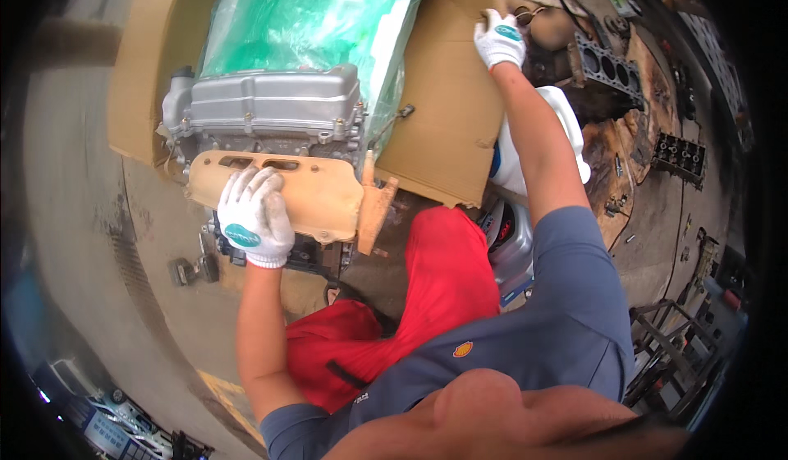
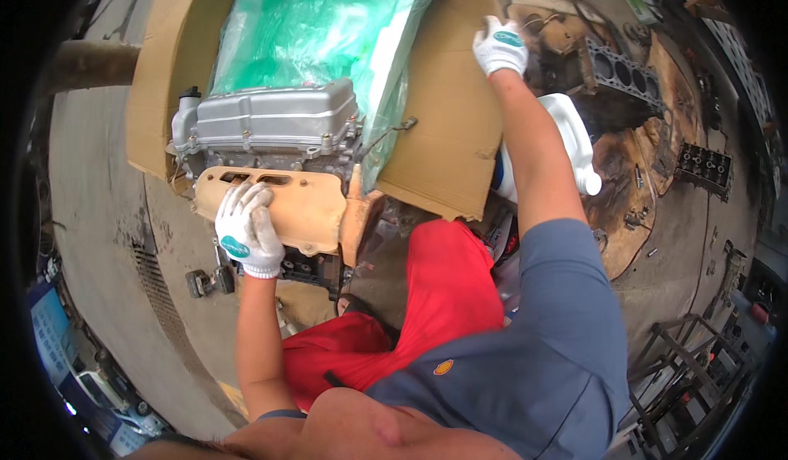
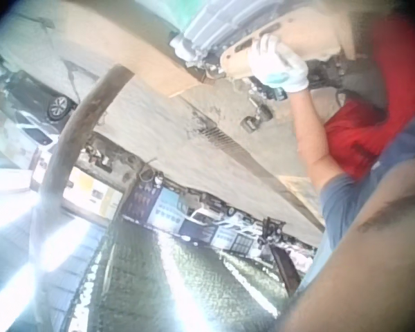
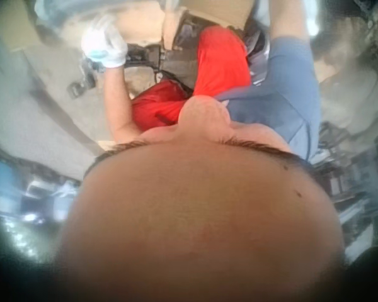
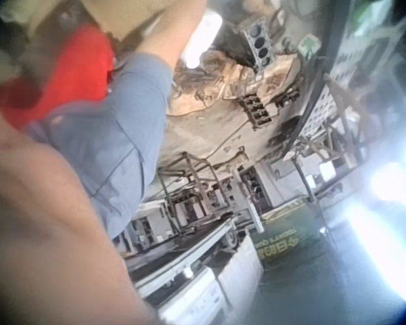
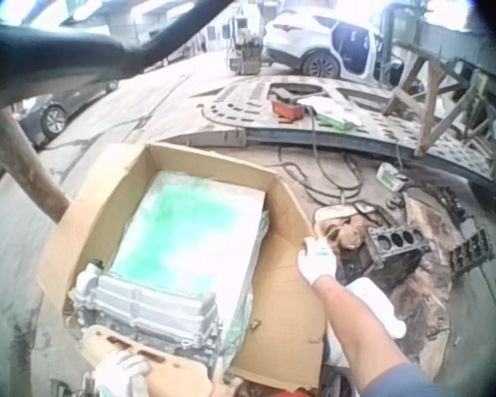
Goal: The person sits on the floor and assembles an engine block with a manifold. They apply sealant, position the manifold, and use a cordless impact driver to fasten bolts. The person also handles cardboard packaging and a spray can during the process.
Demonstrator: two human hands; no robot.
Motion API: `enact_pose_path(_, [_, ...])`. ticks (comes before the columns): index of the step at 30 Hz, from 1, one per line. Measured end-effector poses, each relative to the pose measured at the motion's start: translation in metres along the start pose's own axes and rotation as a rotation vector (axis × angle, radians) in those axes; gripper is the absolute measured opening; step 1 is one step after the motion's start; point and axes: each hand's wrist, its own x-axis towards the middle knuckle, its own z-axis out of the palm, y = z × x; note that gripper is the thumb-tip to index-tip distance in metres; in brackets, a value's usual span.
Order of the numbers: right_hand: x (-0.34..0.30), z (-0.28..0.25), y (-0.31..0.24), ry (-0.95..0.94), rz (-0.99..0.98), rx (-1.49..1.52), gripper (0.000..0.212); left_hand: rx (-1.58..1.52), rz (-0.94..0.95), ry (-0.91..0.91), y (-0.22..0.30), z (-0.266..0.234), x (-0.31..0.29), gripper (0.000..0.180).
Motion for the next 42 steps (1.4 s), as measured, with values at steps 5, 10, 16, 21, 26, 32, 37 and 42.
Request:
enact_pose_path(5, [-0.013,-0.035,-0.017,-0.137,0.019,0.552,0.077,-0.007,0.036,0.1,0.0,0.002,-0.005,0.02])
enact_pose_path(10, [-0.083,-0.074,-0.055,-0.241,0.169,0.435,0.089,-0.001,0.074,0.087,-0.007,0.005,-0.013,0.029])
enact_pose_path(16, [-0.197,-0.113,-0.076,-0.092,-0.262,0.062,0.059,-0.038,0.049,0.108,0.001,0.005,-0.011,0.028])
enact_pose_path(21, [-0.266,-0.131,-0.078,-0.501,-0.716,-0.429,0.043,-0.059,-0.012,0.107,0.005,0.008,-0.016,0.024])
enact_pose_path(26, [-0.315,-0.084,-0.024,-0.552,-0.942,-0.27,0.044,-0.07,-0.083,-0.15,0.018,0.004,-0.013,0.026])
enact_pose_path(32, [-0.319,-0.042,-0.02,-0.495,-0.984,-0.21,0.046,-0.041,0.037,-0.583,0.1,0.002,0.025,0.035])
enact_pose_path(37, [-0.323,-0.027,-0.011,-0.396,-0.99,-0.18,0.045,-0.067,-0.073,-0.603,0.126,0.007,0.027,0.039])
enact_pose_path(42, [-0.329,0.006,0.021,-0.298,-1.131,0.004,0.042,-0.016,0.018,-0.516,0.112,0.013,0.017,0.039])
